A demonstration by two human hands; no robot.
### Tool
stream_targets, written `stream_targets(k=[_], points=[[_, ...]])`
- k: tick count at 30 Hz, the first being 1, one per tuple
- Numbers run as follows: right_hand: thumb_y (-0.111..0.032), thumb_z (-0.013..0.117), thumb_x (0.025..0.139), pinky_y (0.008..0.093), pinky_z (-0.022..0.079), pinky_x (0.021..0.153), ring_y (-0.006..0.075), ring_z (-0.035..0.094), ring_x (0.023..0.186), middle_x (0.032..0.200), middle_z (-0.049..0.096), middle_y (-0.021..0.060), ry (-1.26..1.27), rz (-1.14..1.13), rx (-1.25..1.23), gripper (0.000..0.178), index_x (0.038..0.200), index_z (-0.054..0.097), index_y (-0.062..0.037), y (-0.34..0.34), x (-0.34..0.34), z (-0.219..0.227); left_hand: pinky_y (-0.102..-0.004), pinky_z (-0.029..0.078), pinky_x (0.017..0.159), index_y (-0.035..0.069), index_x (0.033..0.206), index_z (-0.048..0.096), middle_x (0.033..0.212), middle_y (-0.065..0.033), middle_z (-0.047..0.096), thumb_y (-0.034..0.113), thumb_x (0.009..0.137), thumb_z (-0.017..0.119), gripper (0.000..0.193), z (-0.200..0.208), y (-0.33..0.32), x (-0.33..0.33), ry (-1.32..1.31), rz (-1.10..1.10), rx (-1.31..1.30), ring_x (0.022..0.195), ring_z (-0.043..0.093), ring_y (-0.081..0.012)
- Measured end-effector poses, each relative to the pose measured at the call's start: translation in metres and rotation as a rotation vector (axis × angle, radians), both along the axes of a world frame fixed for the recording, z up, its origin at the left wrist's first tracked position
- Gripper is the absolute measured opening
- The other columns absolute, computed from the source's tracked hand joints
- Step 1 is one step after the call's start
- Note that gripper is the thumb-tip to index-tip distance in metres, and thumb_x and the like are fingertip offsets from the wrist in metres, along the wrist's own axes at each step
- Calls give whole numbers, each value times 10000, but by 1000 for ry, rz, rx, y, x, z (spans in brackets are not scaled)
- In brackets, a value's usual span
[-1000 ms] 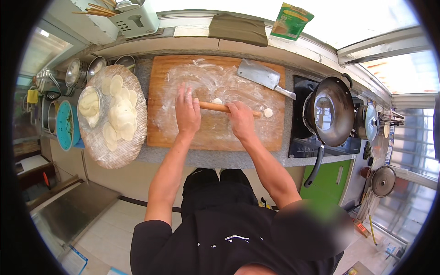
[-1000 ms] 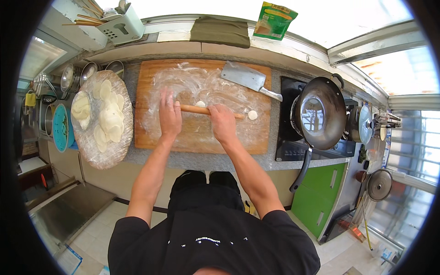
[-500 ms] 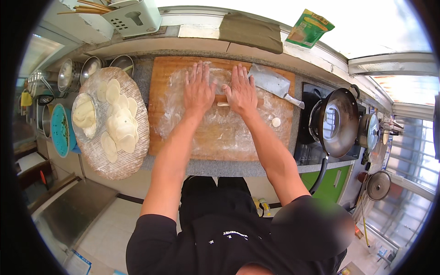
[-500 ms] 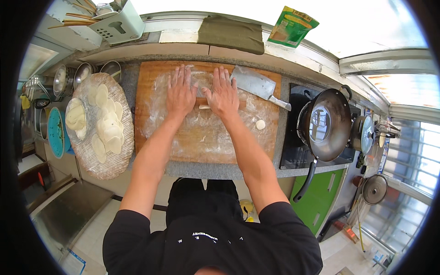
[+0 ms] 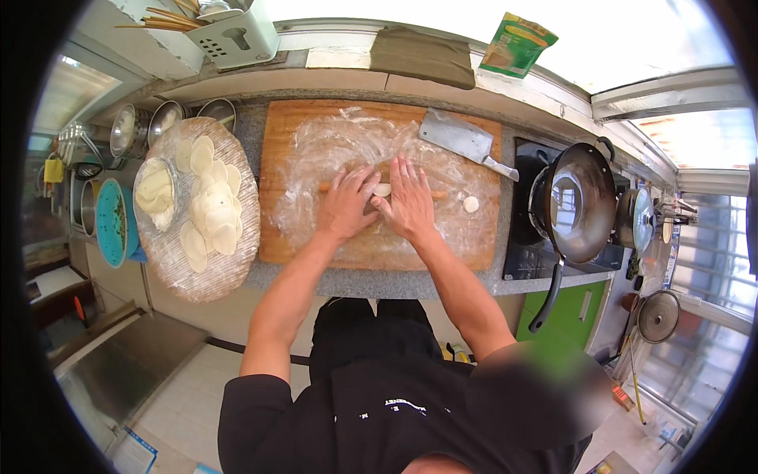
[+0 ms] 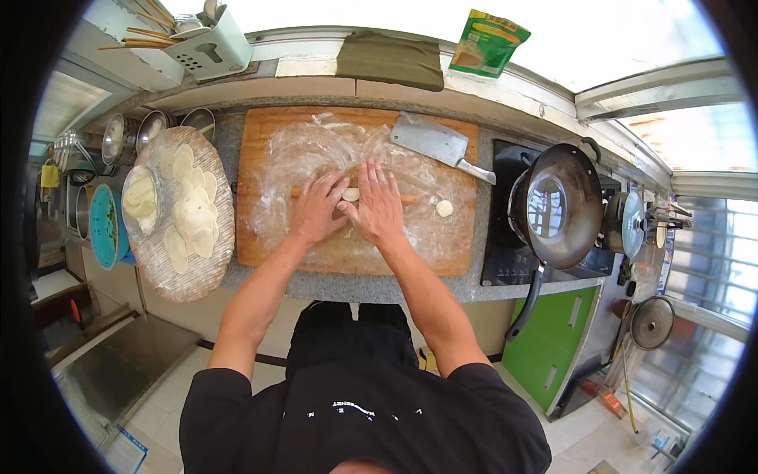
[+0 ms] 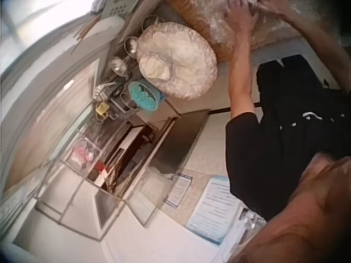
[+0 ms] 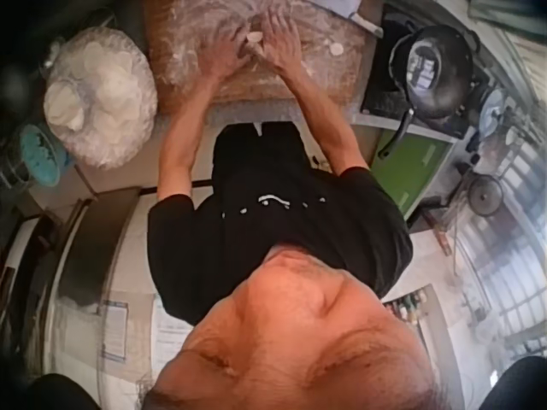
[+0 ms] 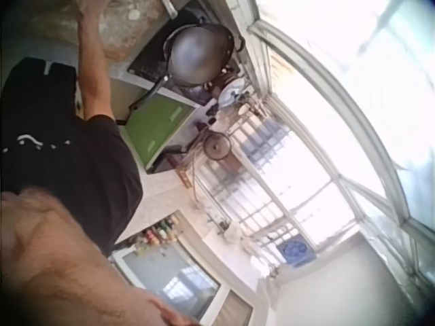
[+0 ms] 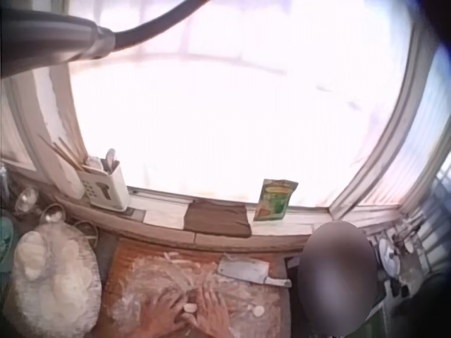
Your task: The person rolls small dough balls into flat circular wrappers using a rolling pin on a floured board. They then place a green vegetable filling onto the wrappers and fold them into dumplings.
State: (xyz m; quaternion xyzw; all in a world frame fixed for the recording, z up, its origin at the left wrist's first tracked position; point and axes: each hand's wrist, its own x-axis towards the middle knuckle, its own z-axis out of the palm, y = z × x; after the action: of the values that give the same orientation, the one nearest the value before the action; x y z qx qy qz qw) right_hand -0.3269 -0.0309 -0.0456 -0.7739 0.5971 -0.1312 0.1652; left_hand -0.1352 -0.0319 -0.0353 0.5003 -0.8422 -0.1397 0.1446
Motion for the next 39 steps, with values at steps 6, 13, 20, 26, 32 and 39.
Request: stream_targets(k=[6,13,20,26,32,39], points=[[-713,545,974,564,221,1304,438,340,1576,1671,385,295,-62,-9,47,1094,1652,234,87,0,-7,-2,-454,572,934,105,1221,730,1251,-83,682,152,962,696,265,-21,-10,-12,269,-42,84,1127,676,-345],[-382,634,1031,556,304,1268,415,457,1498,1555,538,260,-66,-56,-66,685,1541,458,41,21,-3,6,-422,590,837,42,1128,744,1016,-131,745,131,994,688,170,-23,-35,-12,346,130,228,956,733,-343],[-111,592,944,504,476,1089,350,643,1202,1250,701,152,-150,36,-198,353,1280,675,-40,71,-9,-6,-472,590,844,-17,1112,754,972,-196,782,184,1034,649,240,-39,-52,10,660,630,853,973,747,-421],[-99,575,938,487,496,1007,355,653,1124,1201,708,148,-214,48,-237,346,1261,683,-37,56,-17,-1,-531,547,931,-43,1152,726,1154,-203,745,275,1062,612,349,32,-19,26,83,618,430,1094,692,-446],[-130,551,1004,489,464,1105,371,614,1284,1319,689,161,-141,101,-139,359,1331,667,-38,26,1,5,-543,341,1225,11,1429,608,1559,-225,530,339,1078,555,483,-8,-6,38,30,489,27,1480,442,-419],[-439,516,1074,534,231,1311,345,341,1594,1719,371,169,133,21,-135,701,1638,399,-38,-31,27,5,-550,214,1316,19,1568,498,1655,-201,449,379,1094,505,596,-22,-63,35,-76,432,-170,1582,331,-380]])
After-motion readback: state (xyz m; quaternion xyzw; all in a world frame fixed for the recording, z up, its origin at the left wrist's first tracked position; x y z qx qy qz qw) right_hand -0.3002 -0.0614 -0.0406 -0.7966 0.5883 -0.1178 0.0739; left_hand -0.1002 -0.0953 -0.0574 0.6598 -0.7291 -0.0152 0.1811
